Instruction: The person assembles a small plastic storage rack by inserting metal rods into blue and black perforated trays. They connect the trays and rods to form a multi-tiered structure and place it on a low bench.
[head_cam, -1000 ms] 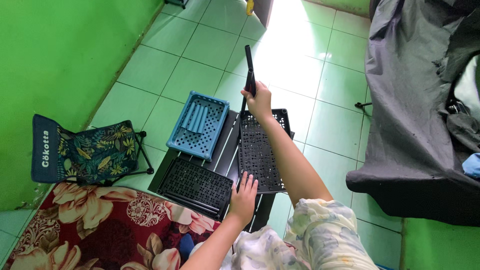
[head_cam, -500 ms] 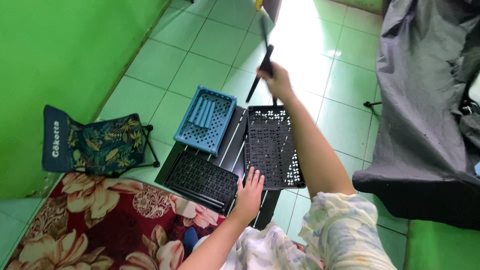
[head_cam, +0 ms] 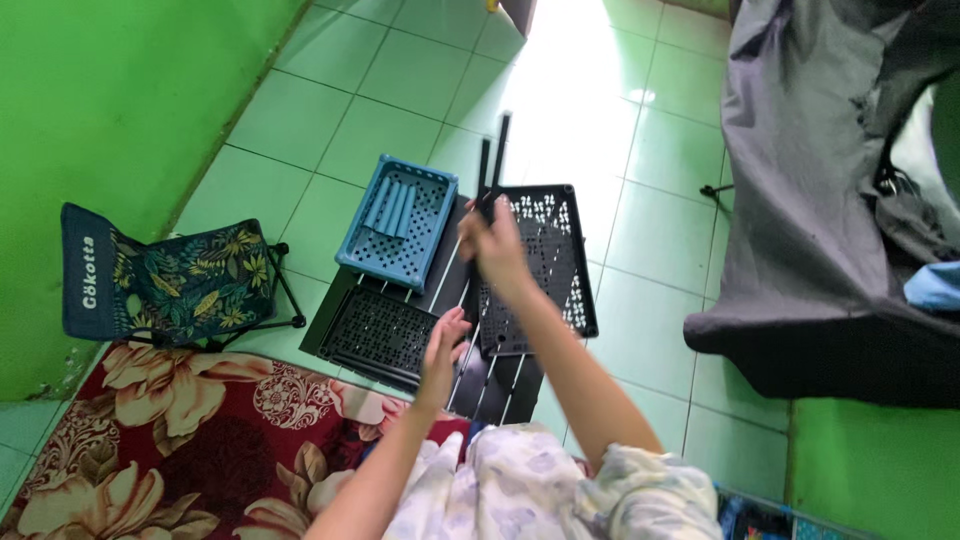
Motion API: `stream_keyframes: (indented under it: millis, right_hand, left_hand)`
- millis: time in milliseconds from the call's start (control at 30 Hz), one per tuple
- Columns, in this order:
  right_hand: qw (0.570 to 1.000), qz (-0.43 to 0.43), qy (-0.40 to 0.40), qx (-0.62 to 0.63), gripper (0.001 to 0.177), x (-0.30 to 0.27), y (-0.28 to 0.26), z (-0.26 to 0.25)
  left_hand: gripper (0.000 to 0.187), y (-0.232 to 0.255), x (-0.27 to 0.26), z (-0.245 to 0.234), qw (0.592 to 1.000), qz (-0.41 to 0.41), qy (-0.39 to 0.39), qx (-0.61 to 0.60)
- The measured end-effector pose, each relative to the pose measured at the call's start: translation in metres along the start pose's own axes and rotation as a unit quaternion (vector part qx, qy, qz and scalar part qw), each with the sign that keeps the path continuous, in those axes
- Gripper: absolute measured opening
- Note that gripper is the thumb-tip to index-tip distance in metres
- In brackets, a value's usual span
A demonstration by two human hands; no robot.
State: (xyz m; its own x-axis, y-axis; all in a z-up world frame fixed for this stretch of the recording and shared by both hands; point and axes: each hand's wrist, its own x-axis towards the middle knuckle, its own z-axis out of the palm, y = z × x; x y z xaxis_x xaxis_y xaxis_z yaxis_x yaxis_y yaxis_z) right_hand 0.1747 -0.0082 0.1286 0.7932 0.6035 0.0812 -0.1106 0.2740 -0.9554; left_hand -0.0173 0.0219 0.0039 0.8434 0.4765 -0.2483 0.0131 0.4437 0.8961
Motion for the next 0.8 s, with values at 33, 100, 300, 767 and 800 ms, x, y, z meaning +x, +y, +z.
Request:
stream_keyframes:
  millis: [33, 100, 300, 767, 800]
  right_hand:
    - [1.000, -0.016, -0.005, 0.024, 0.019, -0.010, 0.019, 0.016]
    - [0.999, -0.024, -0.008, 0.023, 0.021, -0.027, 0.052, 0.042]
    - [0.996, 0.072, 0.050, -0.019, 0.024, -0.113, 0.135, 0.116]
    - [0.741, 0.169, 0.021, -0.650, 0.022, -0.181, 0.352, 0.063]
    - [0.726, 0.152, 0.007, -0.670, 0.026, -0.179, 0.357, 0.059]
  left_hand:
    - [0.062, 0.004, -0.005, -0.010, 0.999, -0.027, -0.034, -0.008]
    - [0.060, 0.009, -0.016, -0.033, 0.991, -0.083, -0.099, -0.023]
    - [0.045, -0.025, -0.032, -0.108, 0.998, 0.011, -0.039, 0.057]
    - [0.030, -0.085, -0.113, -0.322, 0.939, -0.117, -0.055, 0.319]
    - [0.030, -0.082, -0.125, -0.336, 0.933, -0.117, -0.059, 0.334]
